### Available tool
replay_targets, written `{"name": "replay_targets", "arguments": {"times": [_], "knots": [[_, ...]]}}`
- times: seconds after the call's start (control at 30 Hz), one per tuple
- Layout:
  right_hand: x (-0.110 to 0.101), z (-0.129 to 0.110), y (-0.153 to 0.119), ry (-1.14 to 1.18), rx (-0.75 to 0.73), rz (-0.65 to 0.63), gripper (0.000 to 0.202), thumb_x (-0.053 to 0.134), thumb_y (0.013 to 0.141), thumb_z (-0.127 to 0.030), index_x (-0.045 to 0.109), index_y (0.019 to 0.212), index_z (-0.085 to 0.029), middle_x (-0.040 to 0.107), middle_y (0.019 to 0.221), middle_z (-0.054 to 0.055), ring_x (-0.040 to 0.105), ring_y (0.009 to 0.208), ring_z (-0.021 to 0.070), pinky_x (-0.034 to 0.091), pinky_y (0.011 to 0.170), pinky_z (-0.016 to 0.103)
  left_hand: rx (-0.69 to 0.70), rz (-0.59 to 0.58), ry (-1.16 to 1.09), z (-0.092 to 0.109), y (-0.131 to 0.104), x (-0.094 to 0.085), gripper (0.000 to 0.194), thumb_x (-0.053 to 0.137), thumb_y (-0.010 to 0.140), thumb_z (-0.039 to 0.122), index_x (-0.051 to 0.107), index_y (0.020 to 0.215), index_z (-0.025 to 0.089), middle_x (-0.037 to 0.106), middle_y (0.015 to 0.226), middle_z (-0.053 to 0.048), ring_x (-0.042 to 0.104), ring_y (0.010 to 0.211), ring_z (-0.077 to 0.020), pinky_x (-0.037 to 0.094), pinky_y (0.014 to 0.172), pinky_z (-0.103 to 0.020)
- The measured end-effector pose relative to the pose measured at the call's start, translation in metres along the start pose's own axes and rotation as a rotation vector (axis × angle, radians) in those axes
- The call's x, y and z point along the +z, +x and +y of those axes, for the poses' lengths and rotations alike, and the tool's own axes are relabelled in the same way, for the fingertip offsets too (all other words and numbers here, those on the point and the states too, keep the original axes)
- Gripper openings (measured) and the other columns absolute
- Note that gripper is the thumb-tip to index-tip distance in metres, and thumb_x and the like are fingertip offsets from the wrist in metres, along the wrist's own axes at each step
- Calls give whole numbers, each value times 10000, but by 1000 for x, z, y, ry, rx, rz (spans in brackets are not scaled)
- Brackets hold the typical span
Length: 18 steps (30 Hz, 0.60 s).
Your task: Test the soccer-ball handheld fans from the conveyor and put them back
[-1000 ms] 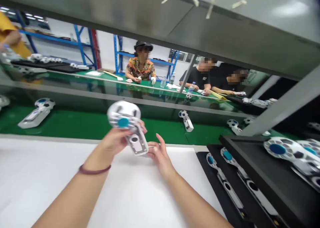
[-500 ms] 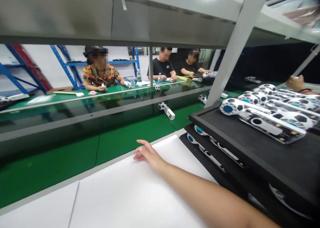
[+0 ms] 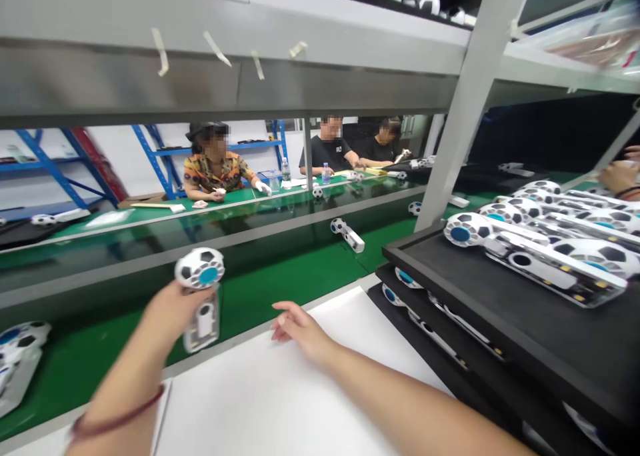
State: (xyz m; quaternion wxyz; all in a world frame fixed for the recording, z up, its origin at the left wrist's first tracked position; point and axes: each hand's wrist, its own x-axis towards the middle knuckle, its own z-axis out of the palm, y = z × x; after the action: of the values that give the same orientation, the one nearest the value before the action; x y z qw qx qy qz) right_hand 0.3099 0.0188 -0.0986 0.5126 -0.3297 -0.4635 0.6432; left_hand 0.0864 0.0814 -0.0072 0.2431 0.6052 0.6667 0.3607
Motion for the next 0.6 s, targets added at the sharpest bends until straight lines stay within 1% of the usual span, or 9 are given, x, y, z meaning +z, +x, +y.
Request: {"name": "replay_targets", "arguments": {"times": [0.1, 0.2, 0.27, 0.33, 0.4, 0.47, 0.5, 0.53, 0.6], "knots": [[2, -1, 2, 5, -3, -6, 531, 650, 666, -553, 518, 1029, -189, 574, 774, -10, 596, 660, 126, 429, 692, 306, -34, -14, 89, -11, 21, 30, 288, 522, 848, 298, 543, 1071, 117, 646, 993, -98, 602, 936, -267, 457, 810, -361], [3, -1, 3, 6, -7, -13, 546, 655, 650, -568, 520, 1022, -192, 573, 762, -11, 598, 648, 130, 429, 678, 305, -19, 29, 217, -21, 34, 58, 375, 474, 830, 311, 511, 1142, 106, 647, 982, -165, 547, 1028, -363, 365, 894, -467], [3, -1, 4, 5, -8, -17, 553, 664, 637, -572, 526, 1014, -192, 576, 754, -12, 598, 644, 131, 430, 673, 304, 43, 16, 270, -25, 35, 67, 375, 474, 805, 278, 530, 1137, 111, 649, 983, -166, 512, 1075, -362, 296, 958, -481], [3, -1, 4, 7, -8, -21, 551, 671, 630, -571, 535, 1004, -190, 579, 747, -10, 599, 647, 132, 433, 678, 307, 114, -13, 294, -23, 29, 67, 355, 461, 794, 247, 563, 1108, 116, 646, 1006, -163, 494, 1099, -341, 266, 992, -459], [3, 0, 4, 14, -7, -23, 536, 679, 629, -562, 542, 992, -191, 582, 741, -10, 602, 651, 137, 440, 685, 315, 179, -23, 304, -9, 17, 61, 379, 432, 804, 248, 559, 1132, 109, 614, 1094, -171, 462, 1141, -324, 253, 1014, -436], [3, 0, 3, 24, -8, -25, 510, 682, 639, -544, 550, 987, -194, 585, 741, -8, 606, 661, 145, 446, 696, 325, 250, -19, 294, 16, -6, 51, 426, 405, 821, 280, 523, 1199, 123, 544, 1223, -153, 405, 1206, -295, 246, 1035, -398], [4, 1, 3, 28, -10, -29, 496, 678, 650, -534, 555, 990, -194, 588, 746, -5, 608, 670, 148, 447, 706, 331, 289, -29, 275, 32, -22, 46, 436, 405, 824, 306, 518, 1215, 147, 515, 1267, -126, 384, 1228, -273, 251, 1042, -367], [4, 2, 2, 25, -18, -31, 478, 672, 663, -526, 563, 988, -194, 593, 751, -1, 610, 680, 152, 448, 712, 335, 336, -65, 235, 49, -41, 40, 422, 410, 829, 351, 541, 1198, 194, 519, 1270, -90, 405, 1214, -258, 289, 1028, -347], [5, 4, 2, 1, -63, -8, 431, 661, 681, -518, 586, 959, -197, 603, 749, 6, 613, 694, 165, 454, 710, 346, 447, -250, -19, 81, -86, 29, 362, 415, 838, 426, 595, 1135, 324, 537, 1256, -29, 435, 1191, -274, 338, 1002, -395]]}}
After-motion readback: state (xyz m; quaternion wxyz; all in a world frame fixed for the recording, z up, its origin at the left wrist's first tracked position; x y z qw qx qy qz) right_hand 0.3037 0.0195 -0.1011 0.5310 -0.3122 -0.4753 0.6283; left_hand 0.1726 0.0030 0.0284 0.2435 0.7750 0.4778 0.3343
